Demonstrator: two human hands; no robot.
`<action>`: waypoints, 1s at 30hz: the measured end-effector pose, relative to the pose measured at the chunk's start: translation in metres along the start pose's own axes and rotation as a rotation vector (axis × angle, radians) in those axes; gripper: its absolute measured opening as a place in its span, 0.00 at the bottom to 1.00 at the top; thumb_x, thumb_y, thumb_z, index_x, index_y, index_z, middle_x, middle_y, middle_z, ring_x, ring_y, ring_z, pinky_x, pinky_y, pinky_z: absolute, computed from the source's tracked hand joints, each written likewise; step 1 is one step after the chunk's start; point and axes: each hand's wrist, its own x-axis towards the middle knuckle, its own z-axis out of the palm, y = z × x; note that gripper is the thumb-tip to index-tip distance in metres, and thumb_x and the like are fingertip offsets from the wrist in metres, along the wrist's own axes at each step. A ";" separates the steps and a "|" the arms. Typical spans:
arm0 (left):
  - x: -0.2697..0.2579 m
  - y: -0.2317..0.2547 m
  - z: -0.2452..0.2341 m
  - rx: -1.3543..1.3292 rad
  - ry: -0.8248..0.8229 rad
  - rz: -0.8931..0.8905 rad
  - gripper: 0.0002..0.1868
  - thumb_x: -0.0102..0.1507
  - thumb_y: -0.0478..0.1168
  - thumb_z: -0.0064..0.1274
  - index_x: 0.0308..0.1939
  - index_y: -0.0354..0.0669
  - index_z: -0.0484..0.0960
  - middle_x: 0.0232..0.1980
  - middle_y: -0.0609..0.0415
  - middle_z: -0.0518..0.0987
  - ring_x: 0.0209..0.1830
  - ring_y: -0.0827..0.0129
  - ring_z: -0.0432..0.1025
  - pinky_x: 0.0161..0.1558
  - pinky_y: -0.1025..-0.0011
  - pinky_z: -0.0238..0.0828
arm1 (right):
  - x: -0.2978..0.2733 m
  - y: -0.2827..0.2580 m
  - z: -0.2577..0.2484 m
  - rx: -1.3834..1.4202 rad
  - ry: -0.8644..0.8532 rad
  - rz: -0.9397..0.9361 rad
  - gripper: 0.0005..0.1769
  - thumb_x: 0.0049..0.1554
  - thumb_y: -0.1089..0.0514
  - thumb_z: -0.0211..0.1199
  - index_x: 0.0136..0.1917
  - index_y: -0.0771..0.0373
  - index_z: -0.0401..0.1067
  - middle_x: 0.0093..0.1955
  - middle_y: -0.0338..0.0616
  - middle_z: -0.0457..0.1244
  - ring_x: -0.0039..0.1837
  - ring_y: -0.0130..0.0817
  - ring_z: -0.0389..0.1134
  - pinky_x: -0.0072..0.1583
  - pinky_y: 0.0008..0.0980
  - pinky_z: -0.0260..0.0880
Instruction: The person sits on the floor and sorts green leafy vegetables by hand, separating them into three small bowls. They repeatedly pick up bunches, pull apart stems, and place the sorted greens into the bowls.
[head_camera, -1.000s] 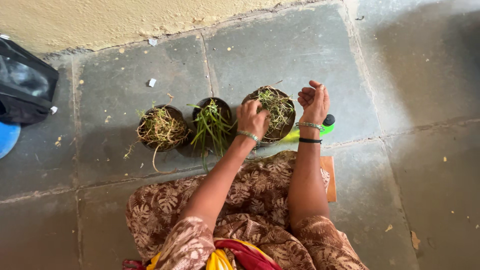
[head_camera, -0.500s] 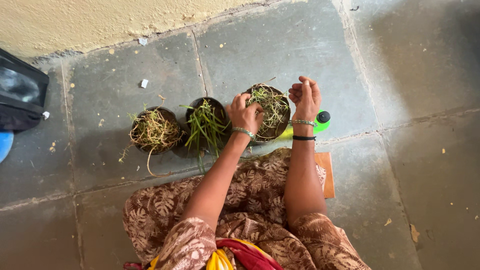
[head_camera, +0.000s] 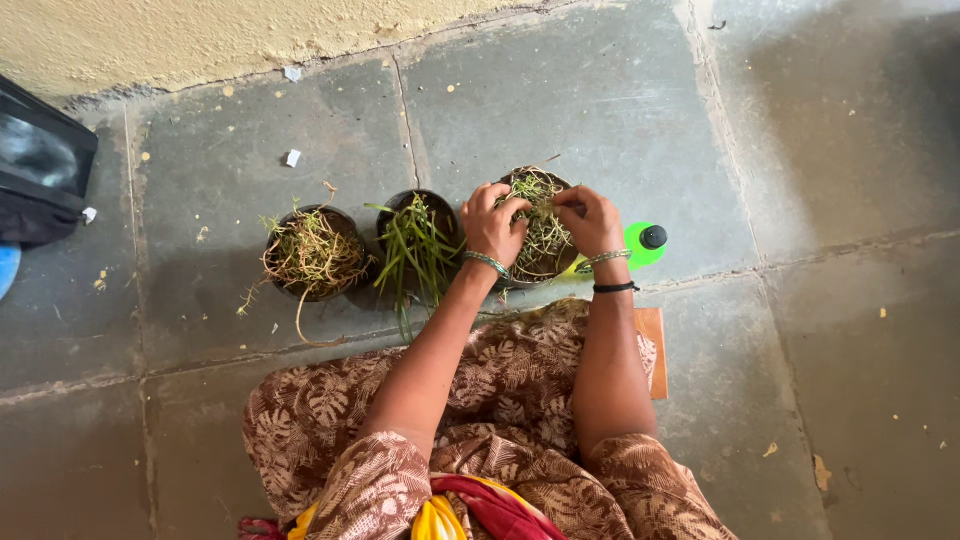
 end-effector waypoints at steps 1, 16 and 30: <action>-0.002 -0.003 0.001 0.023 0.012 -0.004 0.14 0.52 0.40 0.70 0.41 0.58 0.88 0.59 0.52 0.77 0.68 0.51 0.64 0.69 0.43 0.53 | 0.001 0.003 0.001 -0.006 0.021 0.031 0.09 0.56 0.63 0.68 0.51 0.63 0.78 0.43 0.42 0.72 0.43 0.24 0.70 0.44 0.25 0.70; -0.030 -0.023 -0.033 -0.102 0.099 0.004 0.13 0.53 0.40 0.69 0.40 0.57 0.86 0.56 0.54 0.76 0.66 0.51 0.65 0.65 0.48 0.57 | -0.013 0.014 -0.002 -0.057 -0.144 0.140 0.07 0.54 0.66 0.67 0.47 0.63 0.77 0.38 0.42 0.69 0.39 0.29 0.70 0.41 0.31 0.72; -0.069 -0.041 -0.085 -0.155 0.087 -0.003 0.10 0.57 0.40 0.66 0.42 0.52 0.86 0.59 0.49 0.75 0.68 0.48 0.64 0.69 0.50 0.56 | -0.015 0.018 -0.004 -0.073 -0.181 0.132 0.05 0.56 0.65 0.67 0.47 0.62 0.77 0.35 0.41 0.68 0.37 0.26 0.69 0.39 0.28 0.71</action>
